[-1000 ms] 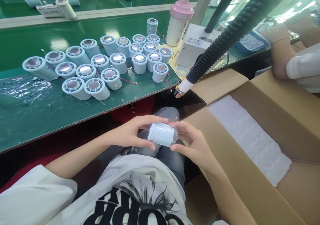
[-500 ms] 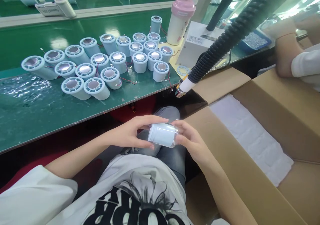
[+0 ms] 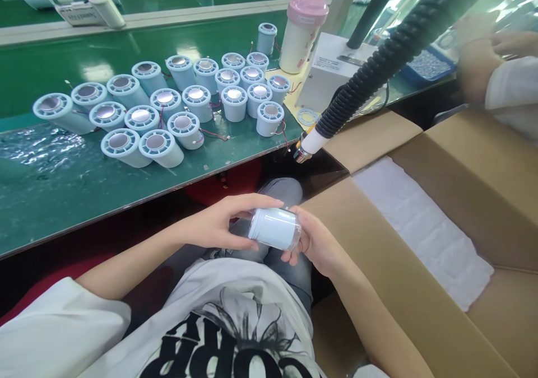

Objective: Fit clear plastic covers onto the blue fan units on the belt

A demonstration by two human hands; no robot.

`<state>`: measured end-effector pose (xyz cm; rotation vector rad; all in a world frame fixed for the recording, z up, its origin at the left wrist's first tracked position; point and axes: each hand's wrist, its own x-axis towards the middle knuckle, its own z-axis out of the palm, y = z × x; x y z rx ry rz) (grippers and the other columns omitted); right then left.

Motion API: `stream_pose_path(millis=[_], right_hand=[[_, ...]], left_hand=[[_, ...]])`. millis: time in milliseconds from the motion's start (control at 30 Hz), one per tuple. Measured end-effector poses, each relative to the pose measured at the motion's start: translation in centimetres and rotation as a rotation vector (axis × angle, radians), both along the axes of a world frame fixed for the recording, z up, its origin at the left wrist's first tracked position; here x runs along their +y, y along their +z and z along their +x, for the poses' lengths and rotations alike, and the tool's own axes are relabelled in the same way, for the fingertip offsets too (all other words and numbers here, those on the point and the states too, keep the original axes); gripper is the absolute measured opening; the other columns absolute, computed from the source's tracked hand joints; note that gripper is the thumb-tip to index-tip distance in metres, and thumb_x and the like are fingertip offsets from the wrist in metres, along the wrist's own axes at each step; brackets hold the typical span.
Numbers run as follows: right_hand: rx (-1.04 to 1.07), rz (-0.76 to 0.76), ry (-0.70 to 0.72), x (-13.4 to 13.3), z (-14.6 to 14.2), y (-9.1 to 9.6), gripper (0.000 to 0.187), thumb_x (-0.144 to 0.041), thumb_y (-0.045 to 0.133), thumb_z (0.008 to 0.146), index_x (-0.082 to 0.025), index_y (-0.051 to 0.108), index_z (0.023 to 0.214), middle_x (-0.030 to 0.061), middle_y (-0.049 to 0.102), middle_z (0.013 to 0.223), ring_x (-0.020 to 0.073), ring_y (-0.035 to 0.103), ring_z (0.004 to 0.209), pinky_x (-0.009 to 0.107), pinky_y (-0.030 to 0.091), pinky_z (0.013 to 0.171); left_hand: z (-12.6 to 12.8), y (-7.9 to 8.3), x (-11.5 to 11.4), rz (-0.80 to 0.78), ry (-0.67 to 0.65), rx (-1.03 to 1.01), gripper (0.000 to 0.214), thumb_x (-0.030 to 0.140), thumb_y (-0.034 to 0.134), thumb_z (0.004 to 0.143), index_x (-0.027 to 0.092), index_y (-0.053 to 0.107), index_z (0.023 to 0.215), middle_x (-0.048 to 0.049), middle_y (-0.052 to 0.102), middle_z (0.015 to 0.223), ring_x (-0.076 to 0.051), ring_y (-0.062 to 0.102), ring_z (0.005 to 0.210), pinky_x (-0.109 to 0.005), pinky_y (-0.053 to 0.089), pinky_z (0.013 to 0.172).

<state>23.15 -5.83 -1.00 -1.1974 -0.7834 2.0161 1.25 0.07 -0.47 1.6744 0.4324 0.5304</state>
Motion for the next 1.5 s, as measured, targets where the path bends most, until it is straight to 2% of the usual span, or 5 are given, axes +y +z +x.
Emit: stream_pose_path(millis=[733,933,1100,1333,1500], right_hand=[[0.141,-0.231,0.212,0.1,-0.3,0.1,0.075,-0.074,0.017,0.088,-0.015,0.059,0.067,0.0030,0.058,0.046,0.0078,0.052,0.032,0.012,0.036,0.028],[-0.497,0.564,-0.094,-1.0,0.6,-1.4,0.028,-0.035,0.050,0.091,-0.020,0.053,0.114,0.0119,0.067,0.115,0.0211,0.069,0.093,0.035,0.060,0.076],[-0.637,1.201,0.029,-1.4,1.2,-1.8,0.053,-0.010,0.058,0.085,-0.033,0.048,0.131,0.0064,0.042,0.149,0.0258,0.044,0.135,0.051,0.044,0.106],[-0.249,0.628,-0.041,-1.6,0.8,-1.0,0.059,-0.045,0.074,0.077,-0.028,0.055,0.130,0.0080,0.066,0.122,0.0248,0.067,0.104,0.037,0.061,0.081],[-0.284,0.625,-0.022,-1.9,0.8,-0.4,0.049,-0.034,0.077,0.075,-0.031,0.063,0.122,0.0035,0.066,0.122,0.0230,0.068,0.100,0.035,0.062,0.081]], left_hand=[[0.3,-0.4,-0.3,-0.068,0.053,-0.019,0.068,0.017,0.079,0.070,0.026,0.055,0.133,-0.0131,0.052,0.137,-0.028,0.053,0.124,-0.034,0.054,0.093],[0.3,0.2,-0.6,-0.380,0.102,0.026,0.066,0.021,0.075,0.075,0.024,0.048,0.135,-0.0102,0.063,0.121,-0.021,0.065,0.104,-0.031,0.056,0.087],[0.3,0.3,-0.9,-0.472,0.098,-0.015,0.060,0.022,0.073,0.079,0.025,0.049,0.134,-0.0085,0.064,0.117,-0.018,0.066,0.097,-0.026,0.057,0.078],[-0.2,0.5,-0.5,-0.239,0.005,-0.023,0.076,0.016,0.077,0.073,0.029,0.045,0.141,-0.0116,0.052,0.141,-0.028,0.058,0.120,-0.038,0.051,0.099],[-0.2,0.4,-0.6,-0.291,-0.041,-0.017,0.076,0.014,0.073,0.077,0.026,0.041,0.144,-0.0128,0.053,0.141,-0.028,0.058,0.122,-0.039,0.050,0.101]])
